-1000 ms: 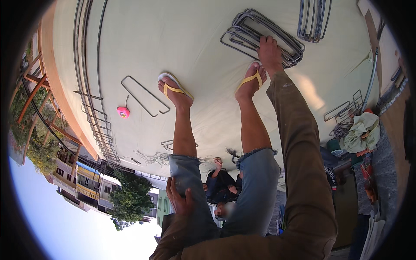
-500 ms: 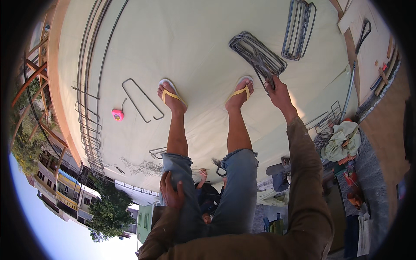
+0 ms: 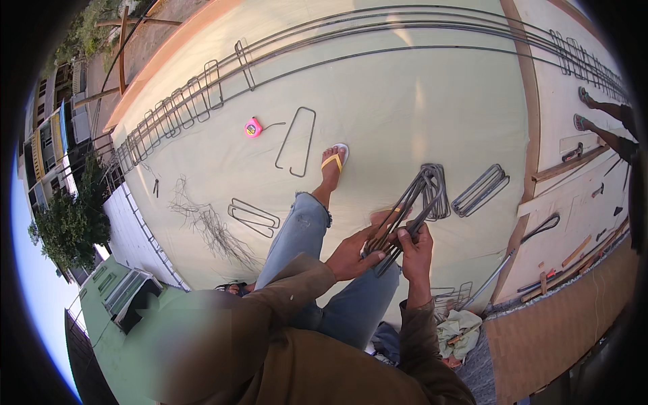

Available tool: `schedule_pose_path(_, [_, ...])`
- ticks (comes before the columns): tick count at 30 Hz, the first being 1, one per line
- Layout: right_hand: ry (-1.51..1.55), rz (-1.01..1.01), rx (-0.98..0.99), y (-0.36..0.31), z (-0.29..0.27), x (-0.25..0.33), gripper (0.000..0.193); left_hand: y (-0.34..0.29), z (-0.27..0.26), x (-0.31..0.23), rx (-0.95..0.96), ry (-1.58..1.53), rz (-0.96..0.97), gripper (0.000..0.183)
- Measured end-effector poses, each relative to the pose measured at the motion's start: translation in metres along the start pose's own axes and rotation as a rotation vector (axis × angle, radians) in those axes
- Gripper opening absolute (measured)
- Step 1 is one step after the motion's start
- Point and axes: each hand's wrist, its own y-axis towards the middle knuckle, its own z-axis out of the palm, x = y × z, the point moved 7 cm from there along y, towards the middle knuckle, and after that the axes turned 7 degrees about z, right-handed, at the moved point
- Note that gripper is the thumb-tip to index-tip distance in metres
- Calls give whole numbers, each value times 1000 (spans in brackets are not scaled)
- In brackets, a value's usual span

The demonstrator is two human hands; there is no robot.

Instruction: The person places U-shaped rebar stirrups onto parallel longitudinal rebar rods laid on a flat surface, spacing them evenly and adjusting their positions by hand. The person repeatedly picks up stirrups and positions them along the rods to form a rebar cage.

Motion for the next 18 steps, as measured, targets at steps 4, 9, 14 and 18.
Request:
schedule_pose_path(4, [-31,-140,58,-78,103,86,20,-23,-57,-75,133,-329,-151,56])
schedule_pose_path(9, [-146,-217,133,-128,194,159,23,-52,-138,-132,135,-848,-222,29])
schedule_pose_path(14, [-374,-162,239,-141,258,191,36,-65,-208,-158,-54,-761,-243,26])
schedule_pose_path(18, [-755,-524,137,-150,261,224,62,-71,-258,-155,-300,-628,-289,29])
